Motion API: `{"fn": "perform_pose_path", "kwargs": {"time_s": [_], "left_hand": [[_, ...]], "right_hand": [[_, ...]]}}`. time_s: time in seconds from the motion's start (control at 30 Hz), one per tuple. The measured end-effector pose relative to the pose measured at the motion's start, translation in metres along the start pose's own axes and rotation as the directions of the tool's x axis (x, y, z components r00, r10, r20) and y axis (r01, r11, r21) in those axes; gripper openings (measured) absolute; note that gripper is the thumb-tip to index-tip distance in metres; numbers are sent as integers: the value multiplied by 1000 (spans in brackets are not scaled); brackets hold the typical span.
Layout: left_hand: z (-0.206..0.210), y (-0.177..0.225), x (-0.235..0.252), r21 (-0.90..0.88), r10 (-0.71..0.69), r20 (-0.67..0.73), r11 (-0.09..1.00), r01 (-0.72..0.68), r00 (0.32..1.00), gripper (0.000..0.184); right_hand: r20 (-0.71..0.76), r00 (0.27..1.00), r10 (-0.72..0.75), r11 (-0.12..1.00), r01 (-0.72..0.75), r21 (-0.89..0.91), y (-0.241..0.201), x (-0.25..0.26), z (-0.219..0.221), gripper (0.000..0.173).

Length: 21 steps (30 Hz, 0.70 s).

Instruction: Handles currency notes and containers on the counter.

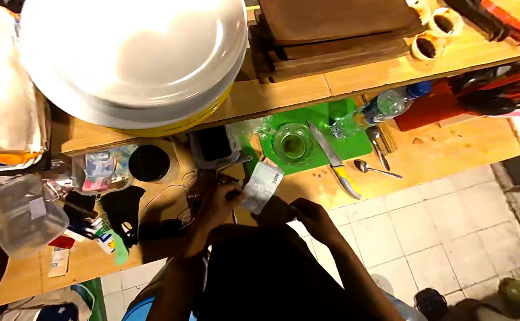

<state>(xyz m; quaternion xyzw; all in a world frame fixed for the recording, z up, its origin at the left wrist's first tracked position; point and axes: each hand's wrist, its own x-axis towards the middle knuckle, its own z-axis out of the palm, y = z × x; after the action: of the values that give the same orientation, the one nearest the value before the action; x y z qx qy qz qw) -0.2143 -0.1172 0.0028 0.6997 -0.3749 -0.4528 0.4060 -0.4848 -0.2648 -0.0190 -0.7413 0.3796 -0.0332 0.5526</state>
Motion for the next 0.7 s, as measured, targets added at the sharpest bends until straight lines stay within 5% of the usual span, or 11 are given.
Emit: {"fn": "perform_pose_path", "kwargs": {"time_s": [0.2,0.3,0.37,0.43,0.53,0.6,0.7], "left_hand": [[5,8,7,299,-247,86,930,212,965,59],[-23,-3,-38,277,-125,-115,949,153,985,41],[-51,-17,-74,195,-100,-351,965,177,931,27],[-78,-37,-109,84,-191,-619,948,306,762,21],[-110,-66,-158,-43,-271,-875,868,494,400,30],[-128,-83,-181,-133,-315,-928,780,612,199,40],[-157,-119,-199,-271,-376,-926,707,653,24,48]], "right_hand": [[-63,997,-34,999,36,34,10,-9,-7,22],[-92,996,4,998,2,67,19,-17,-7,23],[-100,995,7,998,0,70,20,-18,-4,24],[-99,995,-11,998,16,55,18,-14,-1,24],[-45,997,-58,997,59,43,16,-6,2,24],[9,998,-68,997,68,31,11,0,2,25],[67,994,-85,995,88,-42,6,12,0,26]]}}
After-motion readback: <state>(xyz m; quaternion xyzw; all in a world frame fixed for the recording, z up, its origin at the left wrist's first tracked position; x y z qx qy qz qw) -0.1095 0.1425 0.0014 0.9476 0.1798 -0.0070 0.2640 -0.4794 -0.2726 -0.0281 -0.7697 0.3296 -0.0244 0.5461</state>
